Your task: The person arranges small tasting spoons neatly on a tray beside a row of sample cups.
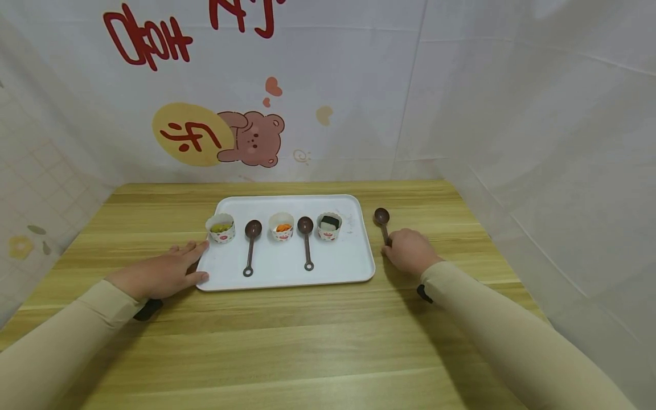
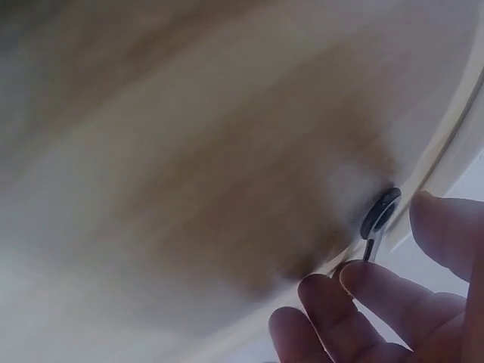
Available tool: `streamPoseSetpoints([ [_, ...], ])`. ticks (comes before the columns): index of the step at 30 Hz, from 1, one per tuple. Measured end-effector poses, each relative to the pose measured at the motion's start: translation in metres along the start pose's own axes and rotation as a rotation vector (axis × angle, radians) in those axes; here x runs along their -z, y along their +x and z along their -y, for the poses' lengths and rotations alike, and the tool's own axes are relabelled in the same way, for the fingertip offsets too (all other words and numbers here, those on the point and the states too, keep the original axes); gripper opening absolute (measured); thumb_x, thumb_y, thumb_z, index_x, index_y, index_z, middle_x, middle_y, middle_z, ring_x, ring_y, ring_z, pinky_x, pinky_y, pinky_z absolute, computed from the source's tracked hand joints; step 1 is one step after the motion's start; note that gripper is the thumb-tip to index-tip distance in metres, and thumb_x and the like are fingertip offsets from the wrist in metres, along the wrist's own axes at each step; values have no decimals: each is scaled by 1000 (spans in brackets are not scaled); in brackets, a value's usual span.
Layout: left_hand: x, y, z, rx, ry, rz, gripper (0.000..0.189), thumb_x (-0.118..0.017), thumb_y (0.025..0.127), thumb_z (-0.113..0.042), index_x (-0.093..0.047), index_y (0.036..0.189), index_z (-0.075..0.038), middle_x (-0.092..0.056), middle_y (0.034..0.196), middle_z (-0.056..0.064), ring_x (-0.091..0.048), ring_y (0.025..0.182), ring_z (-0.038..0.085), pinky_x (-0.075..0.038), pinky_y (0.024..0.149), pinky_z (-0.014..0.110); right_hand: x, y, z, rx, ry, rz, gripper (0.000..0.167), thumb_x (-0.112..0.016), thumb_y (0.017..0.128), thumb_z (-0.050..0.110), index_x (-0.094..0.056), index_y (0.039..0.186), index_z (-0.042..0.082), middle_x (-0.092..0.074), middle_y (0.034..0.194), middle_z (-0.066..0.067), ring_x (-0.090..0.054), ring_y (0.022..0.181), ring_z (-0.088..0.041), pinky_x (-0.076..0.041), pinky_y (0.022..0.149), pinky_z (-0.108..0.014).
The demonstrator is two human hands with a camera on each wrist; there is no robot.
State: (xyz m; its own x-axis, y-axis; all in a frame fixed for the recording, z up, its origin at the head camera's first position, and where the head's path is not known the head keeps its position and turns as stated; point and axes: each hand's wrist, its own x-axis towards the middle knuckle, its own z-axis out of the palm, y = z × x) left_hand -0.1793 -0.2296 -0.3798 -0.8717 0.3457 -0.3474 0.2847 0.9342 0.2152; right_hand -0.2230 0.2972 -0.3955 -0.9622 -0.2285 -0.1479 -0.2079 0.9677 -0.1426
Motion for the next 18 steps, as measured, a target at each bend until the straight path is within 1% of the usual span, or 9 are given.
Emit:
streamPoseSetpoints([
  [4,0,-1,0,-3,-5,-3,89,-53,105,-59,-24,166,-1,-26,166,38,-23,147,69,-30,117,76,1,0,2,18,-7,-18,26,-66,104,26,-66,86,6,-62,71,-3,-54,67,-20,-47,66,-36],
  [8,1,-1,-1,-5,-6,-4,89,-53,105,-59,-25,166,-1,-26,165,39,-24,147,69,-31,117,76,3,0,5,25,-12,-30,27,-66,103,24,-64,83,6,-61,70,-3,-53,66,-20,-47,65,-35],
  [13,1,-1,-2,-2,-4,-5,89,-54,105,-59,-26,166,-1,-26,165,39,-25,148,68,-32,117,75,3,0,7,7,1,-31,26,-66,103,22,-64,83,5,-60,70,-4,-53,65,-19,-45,62,-32],
  [18,0,0,0,-7,-10,-11,88,-53,105,-58,-25,166,0,-25,165,40,-24,147,69,-31,117,76,5,0,10,-28,43,-3,23,-65,103,20,-67,88,3,-63,73,-5,-55,67,-20,-47,63,-33],
])
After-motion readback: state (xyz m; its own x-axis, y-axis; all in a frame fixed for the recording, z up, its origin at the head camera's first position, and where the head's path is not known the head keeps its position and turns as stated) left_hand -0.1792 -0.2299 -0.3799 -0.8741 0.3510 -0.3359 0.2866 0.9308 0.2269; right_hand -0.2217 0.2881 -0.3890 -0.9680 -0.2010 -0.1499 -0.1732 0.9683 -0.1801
